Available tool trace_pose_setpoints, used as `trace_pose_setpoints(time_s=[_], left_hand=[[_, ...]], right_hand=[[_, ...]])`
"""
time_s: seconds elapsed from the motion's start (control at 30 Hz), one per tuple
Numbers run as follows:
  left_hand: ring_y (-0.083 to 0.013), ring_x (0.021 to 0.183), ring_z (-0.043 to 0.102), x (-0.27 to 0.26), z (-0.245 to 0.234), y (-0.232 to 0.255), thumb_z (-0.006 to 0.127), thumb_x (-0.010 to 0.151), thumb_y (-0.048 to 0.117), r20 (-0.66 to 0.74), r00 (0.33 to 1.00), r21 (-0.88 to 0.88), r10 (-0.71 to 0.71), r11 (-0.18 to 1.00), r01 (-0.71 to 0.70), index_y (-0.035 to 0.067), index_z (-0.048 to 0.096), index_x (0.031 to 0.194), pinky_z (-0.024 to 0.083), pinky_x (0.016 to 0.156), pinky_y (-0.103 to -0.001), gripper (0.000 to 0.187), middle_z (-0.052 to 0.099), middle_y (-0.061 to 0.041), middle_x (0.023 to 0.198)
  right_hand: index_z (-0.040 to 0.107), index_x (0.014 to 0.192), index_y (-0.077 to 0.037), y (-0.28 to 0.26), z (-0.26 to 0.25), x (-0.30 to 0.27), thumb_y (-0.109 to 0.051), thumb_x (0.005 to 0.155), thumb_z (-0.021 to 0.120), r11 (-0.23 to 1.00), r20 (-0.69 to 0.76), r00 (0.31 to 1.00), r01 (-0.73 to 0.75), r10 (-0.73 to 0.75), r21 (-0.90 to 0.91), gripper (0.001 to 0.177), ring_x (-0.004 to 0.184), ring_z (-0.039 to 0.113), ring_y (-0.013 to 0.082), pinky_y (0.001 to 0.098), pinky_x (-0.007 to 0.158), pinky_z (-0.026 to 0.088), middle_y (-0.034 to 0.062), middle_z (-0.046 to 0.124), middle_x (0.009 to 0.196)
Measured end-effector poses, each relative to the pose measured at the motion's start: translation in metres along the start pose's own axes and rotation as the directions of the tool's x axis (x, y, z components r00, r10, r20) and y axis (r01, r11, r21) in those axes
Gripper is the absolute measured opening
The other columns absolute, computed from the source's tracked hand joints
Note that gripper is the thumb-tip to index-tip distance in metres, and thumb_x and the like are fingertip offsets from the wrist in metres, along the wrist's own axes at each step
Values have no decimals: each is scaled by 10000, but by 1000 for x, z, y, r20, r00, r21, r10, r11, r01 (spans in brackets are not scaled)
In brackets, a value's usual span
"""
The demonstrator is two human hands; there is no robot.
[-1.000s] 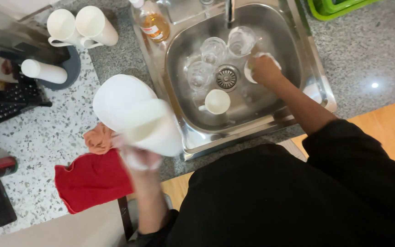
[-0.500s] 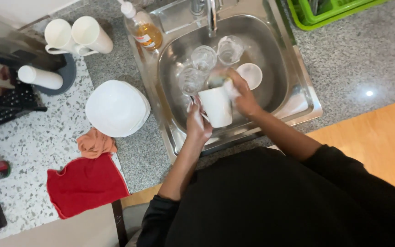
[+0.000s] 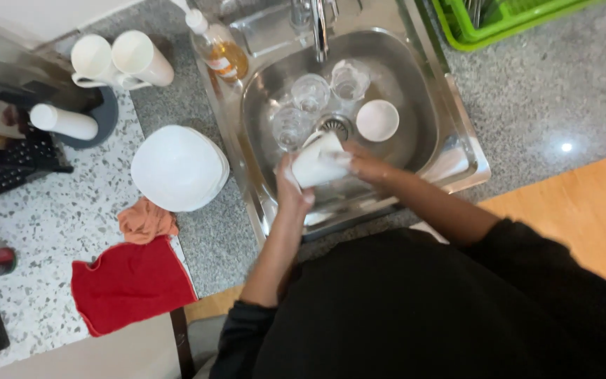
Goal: Washing various dishes including cutlery, plates, and cups in a sink using a sponge and water.
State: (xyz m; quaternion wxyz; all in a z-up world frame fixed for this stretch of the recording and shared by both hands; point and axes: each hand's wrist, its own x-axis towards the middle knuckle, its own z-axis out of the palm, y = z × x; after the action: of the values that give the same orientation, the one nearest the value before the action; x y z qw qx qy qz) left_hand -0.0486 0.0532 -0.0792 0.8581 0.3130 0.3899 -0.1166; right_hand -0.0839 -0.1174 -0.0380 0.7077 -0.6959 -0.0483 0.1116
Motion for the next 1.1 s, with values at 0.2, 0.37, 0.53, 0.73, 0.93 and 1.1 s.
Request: trace_pose_setpoints(time_s=[0.2, 0.37, 0.53, 0.73, 0.93, 1.1], left_hand=[[-311, 710, 770, -2, 10, 17, 768, 717, 319, 138, 990, 99, 34, 994, -48, 117, 790, 877, 662, 667, -461, 258, 778, -156, 872], [-216, 896, 679, -66, 41, 23, 704, 788, 97, 394, 765, 283, 509, 725, -628, 30, 732, 1083, 581, 779, -333, 305, 736, -164, 976], [-210, 764, 738, -33, 24, 17, 711, 851, 259, 427, 865, 329, 262, 846, -419, 50, 763, 971, 612, 717, -377, 247, 757, -151, 873], [-342, 1063, 710, -30, 30, 11, 845, 814, 51, 275, 942, 200, 192, 947, -252, 52, 390, 1509, 622, 899, -413, 830, 611, -216, 1303], [-197, 755, 716, -18, 23, 25, 779, 773, 523, 153, 988, 778, 18, 614, -132, 231, 832, 976, 569, 506, -332, 359, 746, -41, 895], [-247, 943, 760, -37, 39, 31, 840, 811, 362, 251, 962, 341, -109, 940, 18, 135, 777, 1117, 613, 786, -400, 386, 769, -136, 1091]], right_hand=[[731, 1091, 30, -64, 11, 8, -233, 820, 810, 743, 332, 885, 458, -327, -489, 386, 968, 668, 522, 638, 895, 485, 278, 717, 996], [607, 1243, 15, 15, 16, 23, -209, 945, 564, 912, -422, 837, -407, 349, -54, 376, 1063, 677, 393, 520, 898, 516, 227, 661, 1104], [719, 1025, -9, 22, 19, 8, -261, 828, 810, 728, 308, 862, 505, -402, -463, 333, 941, 693, 421, 489, 935, 511, 203, 702, 933], [703, 794, 54, -43, 30, 15, -182, 956, 673, 921, -329, 914, 103, -236, -377, 288, 712, 688, 340, 417, 684, 527, 236, 671, 726], [642, 578, -119, -8, -4, -2, -680, 979, 512, 230, 757, 586, 810, -290, -539, 702, 433, 596, 227, 366, 517, 482, 73, 620, 496], [623, 628, -113, 44, -39, 25, -355, 748, 834, 379, 270, 844, 464, -463, -801, 342, 587, 668, 315, 415, 586, 511, 102, 612, 611]])
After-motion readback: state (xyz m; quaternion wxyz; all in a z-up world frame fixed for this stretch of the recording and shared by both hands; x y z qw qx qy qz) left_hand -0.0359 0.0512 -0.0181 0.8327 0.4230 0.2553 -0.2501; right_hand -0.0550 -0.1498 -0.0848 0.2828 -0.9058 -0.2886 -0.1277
